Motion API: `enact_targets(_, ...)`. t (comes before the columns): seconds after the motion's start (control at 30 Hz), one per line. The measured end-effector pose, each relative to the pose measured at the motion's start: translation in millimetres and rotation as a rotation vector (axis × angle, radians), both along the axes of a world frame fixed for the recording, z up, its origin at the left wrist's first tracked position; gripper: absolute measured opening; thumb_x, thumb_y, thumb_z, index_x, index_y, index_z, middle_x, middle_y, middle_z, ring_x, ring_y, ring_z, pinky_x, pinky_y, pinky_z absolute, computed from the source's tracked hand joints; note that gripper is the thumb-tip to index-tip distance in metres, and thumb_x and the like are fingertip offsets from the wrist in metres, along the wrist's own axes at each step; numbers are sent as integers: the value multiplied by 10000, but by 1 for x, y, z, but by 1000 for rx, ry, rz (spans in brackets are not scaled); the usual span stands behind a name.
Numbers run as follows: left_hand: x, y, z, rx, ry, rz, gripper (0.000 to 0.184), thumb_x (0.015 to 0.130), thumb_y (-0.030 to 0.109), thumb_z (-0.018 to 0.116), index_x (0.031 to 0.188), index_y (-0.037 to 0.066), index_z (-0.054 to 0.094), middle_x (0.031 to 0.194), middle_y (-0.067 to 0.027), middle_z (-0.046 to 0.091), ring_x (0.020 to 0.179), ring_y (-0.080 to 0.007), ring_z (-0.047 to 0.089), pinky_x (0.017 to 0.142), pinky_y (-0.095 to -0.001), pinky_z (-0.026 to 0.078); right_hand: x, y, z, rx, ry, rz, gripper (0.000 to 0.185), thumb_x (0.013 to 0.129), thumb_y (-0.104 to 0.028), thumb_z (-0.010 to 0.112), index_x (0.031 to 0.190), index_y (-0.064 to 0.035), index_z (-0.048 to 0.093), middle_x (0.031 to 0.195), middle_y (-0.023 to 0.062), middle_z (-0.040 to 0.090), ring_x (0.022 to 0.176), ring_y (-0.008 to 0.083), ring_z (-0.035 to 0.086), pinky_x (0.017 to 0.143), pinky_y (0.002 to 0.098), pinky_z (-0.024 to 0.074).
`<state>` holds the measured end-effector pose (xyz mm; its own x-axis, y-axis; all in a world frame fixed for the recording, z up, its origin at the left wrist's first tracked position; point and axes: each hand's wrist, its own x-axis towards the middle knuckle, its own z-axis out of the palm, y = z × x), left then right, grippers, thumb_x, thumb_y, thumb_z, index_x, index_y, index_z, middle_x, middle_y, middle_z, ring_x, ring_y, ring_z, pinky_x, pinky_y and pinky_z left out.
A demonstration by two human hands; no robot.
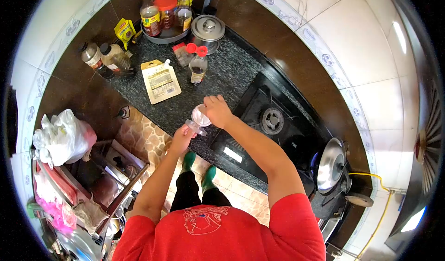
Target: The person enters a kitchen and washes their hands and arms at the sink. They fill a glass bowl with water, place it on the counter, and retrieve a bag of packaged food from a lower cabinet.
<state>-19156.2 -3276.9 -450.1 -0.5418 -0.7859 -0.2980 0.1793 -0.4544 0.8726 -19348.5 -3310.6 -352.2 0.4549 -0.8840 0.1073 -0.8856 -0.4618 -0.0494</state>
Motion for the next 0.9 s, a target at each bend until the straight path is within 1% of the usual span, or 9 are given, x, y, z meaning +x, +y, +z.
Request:
enact_targets(0.23, 0, 0, -20, -19, 29, -34, 233, 888, 108, 507, 1097, 16, 554, 935, -20, 598, 813, -73, 547, 738, -230, 462, 5, -1, 8, 46, 96, -34, 88, 732, -146, 540, 765, -142, 622, 822, 41, 508, 851, 212, 511, 757, 363, 376)
enact_targets(0.33, 0, 0, -15, -4, 43, -26, 225, 895, 109, 504, 1093, 16, 555, 938, -21, 597, 821, -74, 548, 743, -232, 465, 3, 0, 13, 127, 107, -41, 72, 742, -162, 556, 756, -125, 615, 815, 56, 560, 827, 230, 568, 715, 370, 431)
enact_targets(0.4, -1, 1, -10, 38, 8, 0, 223, 899, 107, 500, 1095, 15, 554, 933, -26, 596, 815, -76, 548, 739, -234, 466, 4, 2, 17, 262, -4, -211, 123, 790, -202, 558, 735, -102, 603, 802, 93, 616, 771, 256, 619, 654, 379, 478)
enact_targets(0.53, 0, 2, -5, 0, 22, 1, 200, 901, 110, 502, 1067, 14, 557, 929, -31, 596, 816, -78, 548, 726, -234, 465, 2, 7, 18, 366, -90, -375, 138, 814, -197, 578, 765, -73, 612, 804, 129, 638, 741, 279, 634, 637, 381, 497)
enact_targets(0.6, 2, 2, -5, -33, -41, -22, 172, 896, 102, 501, 1031, 12, 559, 918, -33, 597, 814, -85, 550, 730, -238, 459, -1, 13, 7, 351, -629, -445, 109, 804, -166, 606, 814, -59, 625, 806, 145, 639, 726, 280, 632, 645, 382, 499)
enact_targets(0.7, -1, 4, -3, -13, -13, -6, 154, 895, 101, 493, 1003, 14, 558, 904, -34, 599, 802, -89, 548, 734, -237, 450, 1, 20, -4, 264, -693, -536, 114, 758, -129, 640, 845, -55, 636, 797, 132, 627, 740, 288, 623, 659, 378, 501)
enact_targets(0.73, -1, 4, -4, -13, -15, -7, 154, 895, 101, 493, 1003, 14, 558, 904, -34, 599, 802, -89, 548, 734, -237, 450, 2, 22, -7, 264, -695, -537, 114, 758, -129, 640, 845, -55, 636, 797, 132, 627, 740, 288, 623, 659, 378, 501)
enact_targets(0.8, 0, 5, -7, 1, -43, -15, 161, 891, 95, 483, 1009, 17, 560, 895, -31, 599, 791, -88, 545, 735, -235, 442, 6, 25, -10, 58, -518, -457, 125, 741, -132, 644, 843, -62, 626, 789, 119, 611, 752, 288, 613, 662, 379, 499)
enact_targets(0.9, 0, 4, -13, -39, -4, -14, 158, 899, 116, 504, 1005, 14, 562, 930, -45, 624, 781, -95, 568, 717, -243, 468, 15, 28, -8, 51, -437, -483, 142, 729, -130, 639, 855, -69, 614, 797, 110, 596, 771, 284, 603, 670, 377, 497)
